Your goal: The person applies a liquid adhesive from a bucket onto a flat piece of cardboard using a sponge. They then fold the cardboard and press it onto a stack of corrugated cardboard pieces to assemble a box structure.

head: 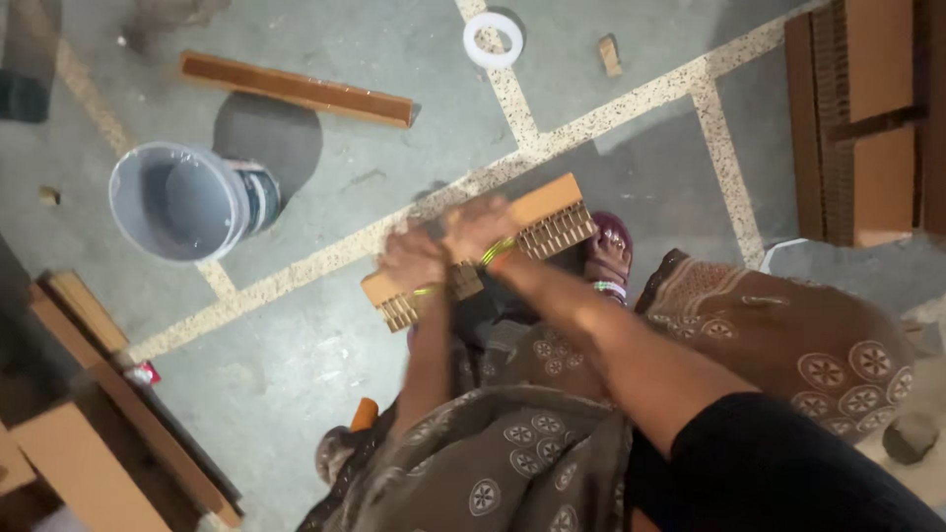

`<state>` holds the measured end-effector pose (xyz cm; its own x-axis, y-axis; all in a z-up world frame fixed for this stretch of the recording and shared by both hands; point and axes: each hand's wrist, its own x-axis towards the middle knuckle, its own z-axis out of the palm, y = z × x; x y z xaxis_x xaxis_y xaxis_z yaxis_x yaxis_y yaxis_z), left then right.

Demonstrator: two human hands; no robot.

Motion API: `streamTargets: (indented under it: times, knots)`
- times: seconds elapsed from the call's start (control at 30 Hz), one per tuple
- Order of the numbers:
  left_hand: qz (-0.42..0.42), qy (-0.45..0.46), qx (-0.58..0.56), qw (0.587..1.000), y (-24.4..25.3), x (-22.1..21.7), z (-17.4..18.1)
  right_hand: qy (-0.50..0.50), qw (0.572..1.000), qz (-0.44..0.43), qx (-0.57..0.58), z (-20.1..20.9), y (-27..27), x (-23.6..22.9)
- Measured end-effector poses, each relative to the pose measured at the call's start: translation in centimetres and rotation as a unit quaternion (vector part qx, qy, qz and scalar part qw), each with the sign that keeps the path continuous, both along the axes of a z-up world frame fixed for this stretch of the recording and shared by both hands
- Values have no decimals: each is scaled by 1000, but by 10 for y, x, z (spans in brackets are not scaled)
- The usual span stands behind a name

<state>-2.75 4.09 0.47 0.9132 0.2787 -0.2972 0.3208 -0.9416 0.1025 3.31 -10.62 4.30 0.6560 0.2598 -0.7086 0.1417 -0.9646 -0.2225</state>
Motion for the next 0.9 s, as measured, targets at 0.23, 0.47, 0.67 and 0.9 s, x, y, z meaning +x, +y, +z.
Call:
streamTargets:
  times: [0.23,0.47,0.67,0.9]
  knots:
    - [-15,-80,-48,995,-21,-3,-7,-177,981,-54,64,-30,19,-15]
    - [-1,-79,-40,996,-23,0,-4,-162,979,-91,84,-18,18,-25]
    - [-3,-96,30,995,12,-12,-26,-60,998,-26,21,-14,-25,-6]
    - [282,-146,9,948,79,-5,-4,-236,947,-213,46,-27,-155,13]
